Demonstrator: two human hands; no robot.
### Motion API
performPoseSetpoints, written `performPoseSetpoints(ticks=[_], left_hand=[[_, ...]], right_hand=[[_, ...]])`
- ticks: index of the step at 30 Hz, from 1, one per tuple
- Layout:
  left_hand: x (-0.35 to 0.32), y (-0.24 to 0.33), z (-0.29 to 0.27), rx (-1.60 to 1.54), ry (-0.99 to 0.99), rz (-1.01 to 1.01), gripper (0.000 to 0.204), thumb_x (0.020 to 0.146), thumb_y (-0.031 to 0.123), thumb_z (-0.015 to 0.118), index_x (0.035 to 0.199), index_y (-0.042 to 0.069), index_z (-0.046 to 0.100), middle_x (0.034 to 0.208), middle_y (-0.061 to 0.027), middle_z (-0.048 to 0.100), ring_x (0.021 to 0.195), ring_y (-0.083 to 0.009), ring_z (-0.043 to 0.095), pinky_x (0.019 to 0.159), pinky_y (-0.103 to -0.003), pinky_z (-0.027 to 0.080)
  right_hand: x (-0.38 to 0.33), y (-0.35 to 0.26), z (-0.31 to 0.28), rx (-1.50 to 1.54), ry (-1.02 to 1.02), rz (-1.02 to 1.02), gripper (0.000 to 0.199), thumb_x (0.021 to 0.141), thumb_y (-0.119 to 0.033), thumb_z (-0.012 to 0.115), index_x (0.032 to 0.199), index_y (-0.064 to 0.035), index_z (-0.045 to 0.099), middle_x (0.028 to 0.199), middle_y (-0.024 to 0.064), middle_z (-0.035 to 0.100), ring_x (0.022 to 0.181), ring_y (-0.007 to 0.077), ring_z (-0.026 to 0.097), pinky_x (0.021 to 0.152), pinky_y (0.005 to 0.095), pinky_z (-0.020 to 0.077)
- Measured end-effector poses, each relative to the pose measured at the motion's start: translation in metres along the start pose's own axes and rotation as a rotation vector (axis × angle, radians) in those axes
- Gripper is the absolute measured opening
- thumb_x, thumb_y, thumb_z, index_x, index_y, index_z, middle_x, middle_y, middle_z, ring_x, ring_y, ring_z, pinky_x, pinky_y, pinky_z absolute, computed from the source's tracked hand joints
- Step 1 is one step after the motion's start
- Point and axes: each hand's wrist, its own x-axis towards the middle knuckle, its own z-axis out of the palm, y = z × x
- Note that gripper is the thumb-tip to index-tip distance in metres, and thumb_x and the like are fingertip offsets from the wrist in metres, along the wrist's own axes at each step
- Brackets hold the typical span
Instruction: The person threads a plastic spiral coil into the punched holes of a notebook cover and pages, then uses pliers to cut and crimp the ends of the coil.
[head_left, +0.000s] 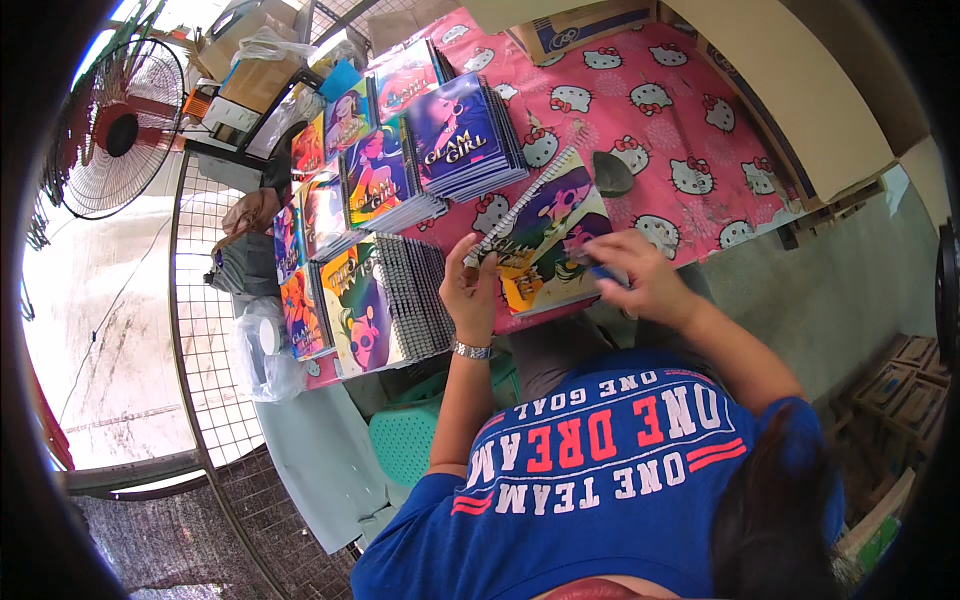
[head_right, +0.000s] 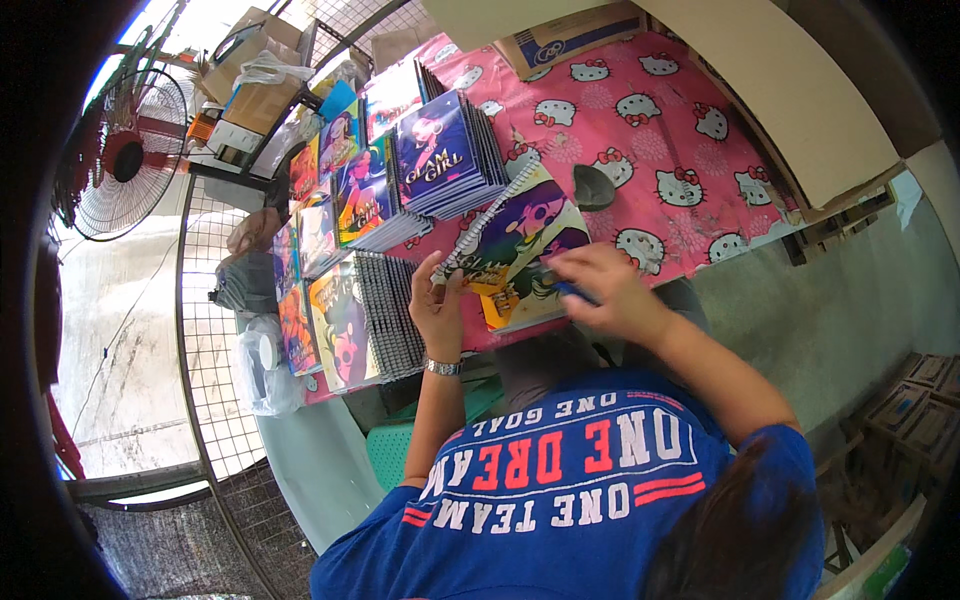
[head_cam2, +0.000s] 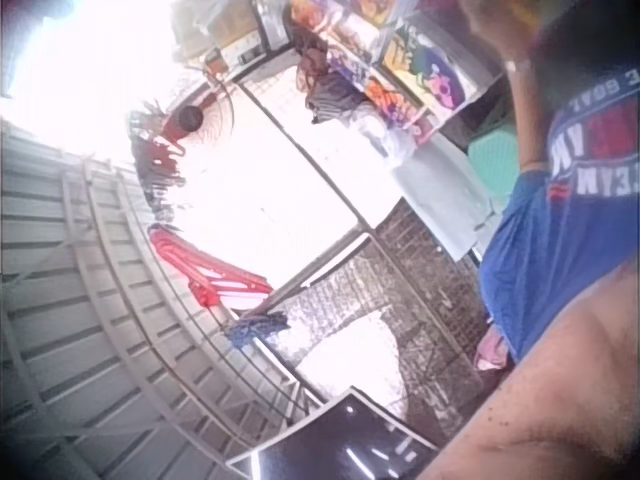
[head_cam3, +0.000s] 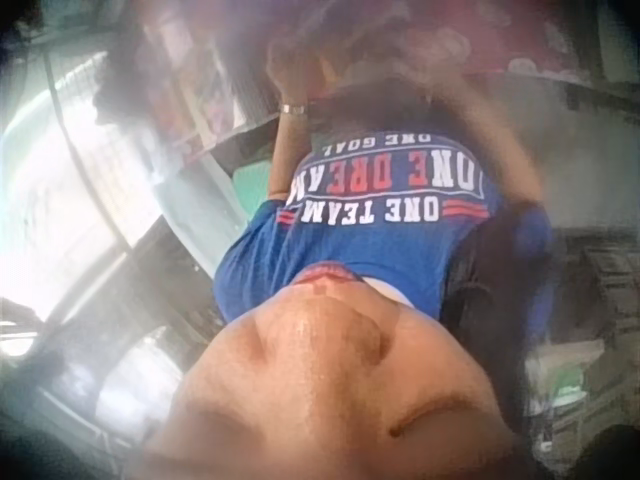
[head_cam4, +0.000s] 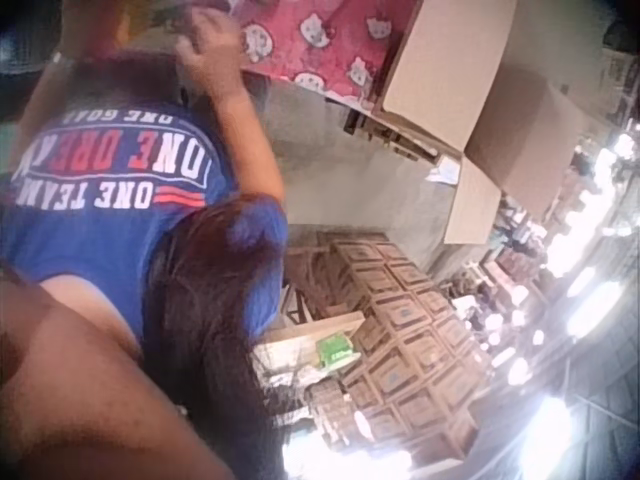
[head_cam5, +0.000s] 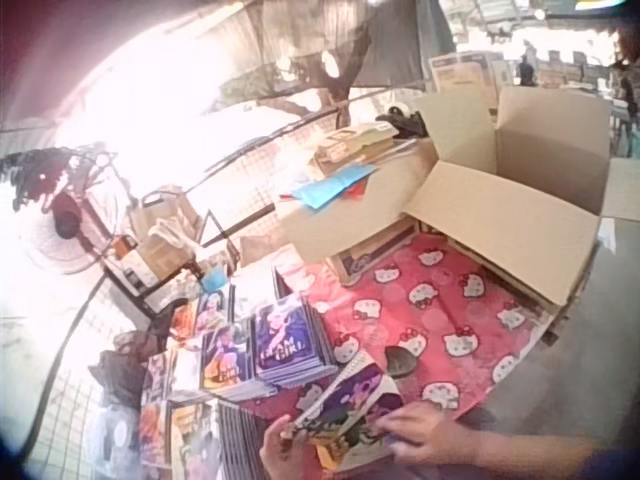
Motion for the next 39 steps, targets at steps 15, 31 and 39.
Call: performPoseSetpoints(ticks=[15,31,39], left_hand=[[-0.007,-0.018,-0.009,0.064,-0.026,0.038,0.023,0.091,-0.006,0.059,0.113,-0.006,0.066,0.101,-0.0102,0.071,0.087,-0.0125,0.067,0.077,-0.024,0.054],[-0.025,0.047,-0.224,0.291,0.689,-0.331,0.026,0.092,0.006,0.064,0.116,-0.005,0.064,0.095,-0.0095,0.07,0.067,-0.0123,0.063,0.056,-0.021,0.049],[-0.032,0.01,-0.242,0.503,0.602,-0.321,0.028,0.091,0.008,0.066,0.115,-0.006,0.065,0.108,-0.0111,0.068,0.094,-0.0157,0.062,0.083,-0.028,0.049]], right_hand=[[0.057,-0.049,0.057,0.618,-0.275,0.368,0.036,0.087,-0.017,0.068,0.118,0.0007,0.065,0.102,0.0095,0.068,0.09,0.0184,0.064,0.078,0.0342,0.052],[-0.003,0.104,-0.028,-0.227,0.051,0.384,0.033,0.083,-0.022,0.069,0.107,-0.0001,0.066,0.105,0.0174,0.065,0.103,0.0357,0.061,0.091,0.0417,0.0475],[0.043,0.194,-0.065,-0.711,0.343,0.491,0.04,0.085,-0.028,0.069,0.118,-0.0043,0.063,0.114,0.0187,0.063,0.107,0.0373,0.06,0.095,0.045,0.0471]])
